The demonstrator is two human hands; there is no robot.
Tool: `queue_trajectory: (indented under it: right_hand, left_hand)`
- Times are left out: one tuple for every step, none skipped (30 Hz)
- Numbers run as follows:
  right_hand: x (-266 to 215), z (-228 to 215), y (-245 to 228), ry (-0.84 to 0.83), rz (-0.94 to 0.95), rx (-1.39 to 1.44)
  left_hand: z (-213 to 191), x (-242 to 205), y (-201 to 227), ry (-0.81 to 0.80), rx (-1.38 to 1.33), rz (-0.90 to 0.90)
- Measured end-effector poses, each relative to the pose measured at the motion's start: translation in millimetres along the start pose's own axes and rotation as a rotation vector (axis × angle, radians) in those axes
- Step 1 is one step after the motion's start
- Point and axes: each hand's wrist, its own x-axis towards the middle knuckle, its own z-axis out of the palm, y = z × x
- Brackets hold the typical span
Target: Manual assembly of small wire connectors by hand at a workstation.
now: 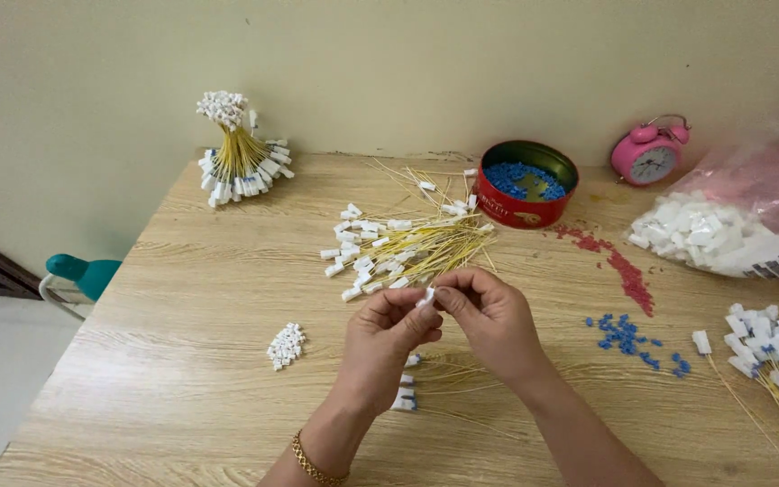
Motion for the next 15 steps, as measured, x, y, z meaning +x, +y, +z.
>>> queue_trajectory:
  right_hand:
    - [-0.7,0.6,-1.6,0.000,0.001,-0.002]
    - [-1.5,1.5,-3.3,-0.001,-0.002,-0.023]
    - [-2.4,2.3,-5.0,-0.003,-0.006,-0.044]
    - [-3.0,3.0,-6.3,-0.004,-0.005,-0.044]
    - [-3.8,3.6,-7.7,-0.006,-0.009,-0.032]
    - [-4.6,4.5,-9.0,-0.007,-0.013,-0.019]
    - [-4.7,4.4,-7.4,-0.008,-0.012,-0.019]
    - [-4.9,4.0,-5.6,-0.012,-0.028,0.011]
    - [-5.1,3.5,-3.9,-0.015,-0.043,0.041]
    - [-5.3,4.1,-4.6,-0.015,-0.042,0.040]
    - [-5.5,4.7,-5.2,-0.027,-0.071,0.038]
    - [-5.8,5.4,-5.8,-0.040,-0.101,0.037]
    - [-6.6,5.8,-7.3,-0.041,-0.099,0.037]
    - [-6.8,6.5,-9.0,-0.023,-0.133,-0.110]
    - [-7.0,7.4,-10.8,-0.005,-0.166,-0.257]
  left_hand:
    - [0.7,-0.3,1.4,-0.001,-0.002,-0.001]
    - [1.2,-0.9,3.1,0.009,-0.031,-0.023]
    - [1.8,-1.6,4.8,0.019,-0.060,-0.045]
    - [0.0,-0.9,3.3,0.019,-0.061,-0.044]
    - [-1.8,-0.2,1.8,0.013,-0.074,-0.040]
    - [-3.7,0.4,0.5,0.007,-0.087,-0.037]
    - [-3.8,-0.1,0.5,0.008,-0.087,-0.037]
    - [-3.6,-0.6,0.2,0.000,-0.060,-0.020]
    - [-3.5,-1.0,-0.1,-0.008,-0.034,-0.004]
    - [-2.3,-1.4,0.6,-0.008,-0.035,-0.005]
    - [-1.2,-1.7,1.3,-0.013,-0.006,-0.009]
    - [-0.1,-2.2,2.0,-0.019,0.024,-0.013]
    - [-0.2,-2.6,1.3,-0.018,0.023,-0.014]
    - [-0.5,-2.6,1.1,-0.022,0.039,-0.031]
    - [-0.8,-2.7,1.0,-0.026,0.056,-0.048]
